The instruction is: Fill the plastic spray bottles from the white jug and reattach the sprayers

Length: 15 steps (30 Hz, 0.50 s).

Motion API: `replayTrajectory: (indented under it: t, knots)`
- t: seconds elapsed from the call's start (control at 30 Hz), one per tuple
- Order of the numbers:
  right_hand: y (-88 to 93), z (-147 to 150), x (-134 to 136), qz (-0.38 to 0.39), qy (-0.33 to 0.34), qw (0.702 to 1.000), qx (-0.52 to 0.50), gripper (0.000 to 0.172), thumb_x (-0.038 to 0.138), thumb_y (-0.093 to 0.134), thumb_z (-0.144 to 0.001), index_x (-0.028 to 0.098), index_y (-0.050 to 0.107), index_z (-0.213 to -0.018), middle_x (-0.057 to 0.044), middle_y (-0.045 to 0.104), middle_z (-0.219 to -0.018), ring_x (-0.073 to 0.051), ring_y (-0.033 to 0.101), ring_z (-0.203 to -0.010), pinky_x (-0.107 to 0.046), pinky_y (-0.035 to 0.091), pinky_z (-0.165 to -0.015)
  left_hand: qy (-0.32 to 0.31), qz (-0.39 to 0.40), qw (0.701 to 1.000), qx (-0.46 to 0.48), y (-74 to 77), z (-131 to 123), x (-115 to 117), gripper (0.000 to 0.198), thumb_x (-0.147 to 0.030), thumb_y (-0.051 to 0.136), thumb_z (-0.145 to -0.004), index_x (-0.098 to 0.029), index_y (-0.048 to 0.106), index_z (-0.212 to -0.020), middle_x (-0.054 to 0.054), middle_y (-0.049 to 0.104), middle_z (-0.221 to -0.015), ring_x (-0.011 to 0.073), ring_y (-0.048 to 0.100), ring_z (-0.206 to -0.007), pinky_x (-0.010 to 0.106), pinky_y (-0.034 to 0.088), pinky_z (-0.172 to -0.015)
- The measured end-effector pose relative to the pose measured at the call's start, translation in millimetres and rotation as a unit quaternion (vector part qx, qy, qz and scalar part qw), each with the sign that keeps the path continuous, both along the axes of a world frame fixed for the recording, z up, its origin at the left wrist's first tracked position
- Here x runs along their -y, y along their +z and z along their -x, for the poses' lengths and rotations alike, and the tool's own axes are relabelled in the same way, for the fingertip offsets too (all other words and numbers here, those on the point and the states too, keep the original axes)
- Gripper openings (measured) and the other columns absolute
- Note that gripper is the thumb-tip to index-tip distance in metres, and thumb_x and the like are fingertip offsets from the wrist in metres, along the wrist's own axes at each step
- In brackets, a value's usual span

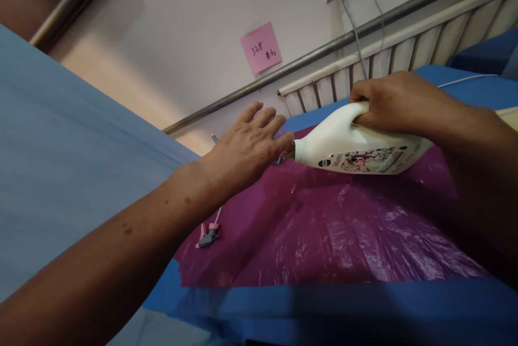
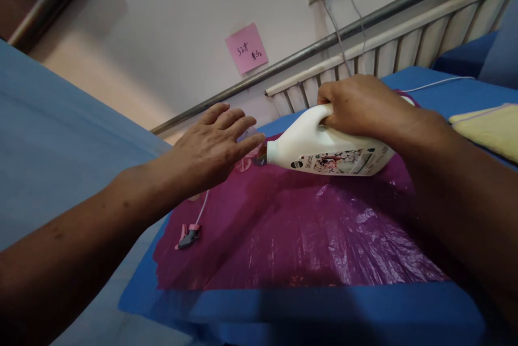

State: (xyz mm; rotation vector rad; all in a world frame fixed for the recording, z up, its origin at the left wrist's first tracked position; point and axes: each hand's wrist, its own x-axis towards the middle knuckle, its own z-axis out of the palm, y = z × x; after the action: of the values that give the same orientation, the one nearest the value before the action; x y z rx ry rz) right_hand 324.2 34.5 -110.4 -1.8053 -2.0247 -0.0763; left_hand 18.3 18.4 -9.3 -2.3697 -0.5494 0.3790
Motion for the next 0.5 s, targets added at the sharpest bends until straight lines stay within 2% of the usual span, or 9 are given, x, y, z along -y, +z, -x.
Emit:
replayTrajectory:
  t: [0.1, 0.23, 0.3, 0.4, 0.5]
  knots:
    - [1.1, -7, -2, 0.01, -0.016, 1.0, -0.002, 0.028, 0.031, 0.073, -0.091, 0.022, 0.082, -0.117, -0.007, 0.078, -0.094, -0.02, 0.06, -0.079, -0.035, 0.036, -0.072, 0.023, -0.008, 0.999, 0.024, -0.4, 4, -1, 0.046, -0.011, 0.058, -0.103, -0.026, 0.066, -0.146, 0.012, 0.067, -0.146, 0.0346, 0.056, -0.141, 0.057, 0.036, -0.128]
    - [-0.9, -17, -5, -0.002, -0.029, 0.999, -0.027, 0.027, 0.033, 0.073, -0.092, 0.021, 0.082, -0.114, -0.008, 0.078, -0.097, -0.018, 0.057, -0.078, -0.035, 0.036, -0.071, 0.09, -0.003, 0.994, 0.068, -1.9, 9, 0, 0.062, -0.008, 0.063, -0.095, -0.027, 0.06, -0.154, 0.013, 0.062, -0.156, 0.0366, 0.054, -0.145, 0.057, 0.039, -0.126]
    - [-2.8, -23, -6, -0.005, -0.032, 0.999, -0.037, 0.026, 0.033, 0.074, -0.092, 0.02, 0.083, -0.113, -0.008, 0.079, -0.097, -0.017, 0.056, -0.077, -0.035, 0.037, -0.071, 0.122, 0.012, 0.986, 0.109, -5.5, 13, 0, 0.064, -0.011, 0.064, -0.094, -0.027, 0.059, -0.155, 0.013, 0.061, -0.16, 0.0373, 0.054, -0.146, 0.057, 0.041, -0.125]
    - [-4.7, -30, -7, 0.0, -0.035, 0.998, -0.05, 0.024, 0.031, 0.075, -0.091, 0.021, 0.082, -0.113, -0.008, 0.079, -0.097, -0.016, 0.056, -0.076, -0.035, 0.04, -0.072, 0.143, 0.055, 0.968, 0.2, -17.8, 24, -1, 0.064, -0.018, 0.069, -0.095, -0.027, 0.057, -0.157, 0.013, 0.061, -0.16, 0.0376, 0.055, -0.147, 0.058, 0.043, -0.124]
    - [-5.3, -36, -6, 0.01, -0.043, 0.997, -0.058, 0.022, 0.027, 0.078, -0.088, 0.022, 0.081, -0.109, -0.006, 0.078, -0.095, -0.017, 0.057, -0.075, -0.035, 0.041, -0.071, 0.164, 0.126, 0.931, 0.301, -38.9, 36, 0, 0.076, -0.024, 0.075, -0.092, -0.026, 0.05, -0.164, 0.016, 0.06, -0.161, 0.0387, 0.057, -0.147, 0.059, 0.047, -0.124]
